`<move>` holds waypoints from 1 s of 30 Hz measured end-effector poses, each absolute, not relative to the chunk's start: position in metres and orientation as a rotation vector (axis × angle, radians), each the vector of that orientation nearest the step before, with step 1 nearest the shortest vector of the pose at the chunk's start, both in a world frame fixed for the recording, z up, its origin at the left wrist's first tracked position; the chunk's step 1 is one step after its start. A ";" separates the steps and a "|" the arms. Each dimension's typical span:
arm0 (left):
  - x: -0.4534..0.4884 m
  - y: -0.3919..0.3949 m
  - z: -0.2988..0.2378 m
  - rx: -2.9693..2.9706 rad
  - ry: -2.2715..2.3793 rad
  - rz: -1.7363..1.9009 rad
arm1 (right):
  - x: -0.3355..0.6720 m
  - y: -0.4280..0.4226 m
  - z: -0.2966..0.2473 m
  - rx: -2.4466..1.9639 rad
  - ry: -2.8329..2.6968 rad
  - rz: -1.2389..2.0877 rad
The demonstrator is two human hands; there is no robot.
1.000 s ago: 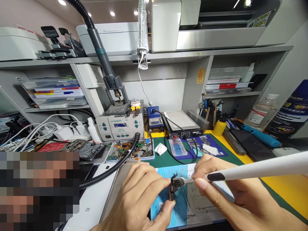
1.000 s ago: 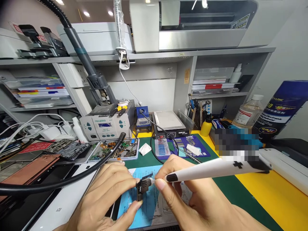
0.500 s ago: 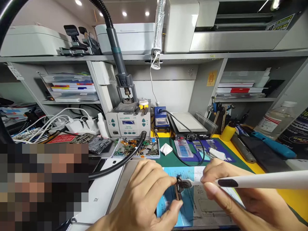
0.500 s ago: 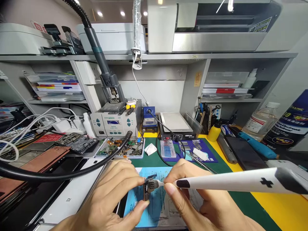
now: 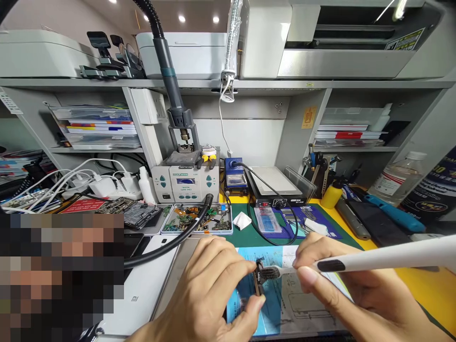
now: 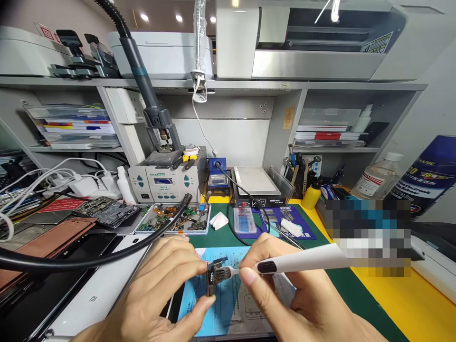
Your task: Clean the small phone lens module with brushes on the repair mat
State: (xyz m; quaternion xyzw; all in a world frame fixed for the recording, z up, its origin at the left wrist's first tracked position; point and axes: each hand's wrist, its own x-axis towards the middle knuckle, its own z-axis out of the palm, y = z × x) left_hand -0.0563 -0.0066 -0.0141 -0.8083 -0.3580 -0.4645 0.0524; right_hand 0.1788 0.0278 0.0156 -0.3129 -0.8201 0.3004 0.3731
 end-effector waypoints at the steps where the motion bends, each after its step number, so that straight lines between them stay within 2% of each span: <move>1: -0.056 -0.007 -0.015 -2.459 -1.089 -1.416 | 0.178 0.028 0.017 -0.801 -2.096 0.765; 9: -0.059 -0.006 -0.019 -2.466 -1.086 -1.418 | 0.177 0.027 0.026 -0.935 -2.063 0.867; 18: -0.060 -0.003 -0.018 -2.481 -1.123 -1.454 | 0.178 0.043 0.028 -0.980 -1.681 1.509; 30: -0.060 -0.008 -0.015 -2.536 -1.305 -1.472 | 0.171 0.045 0.032 -0.971 -1.397 1.733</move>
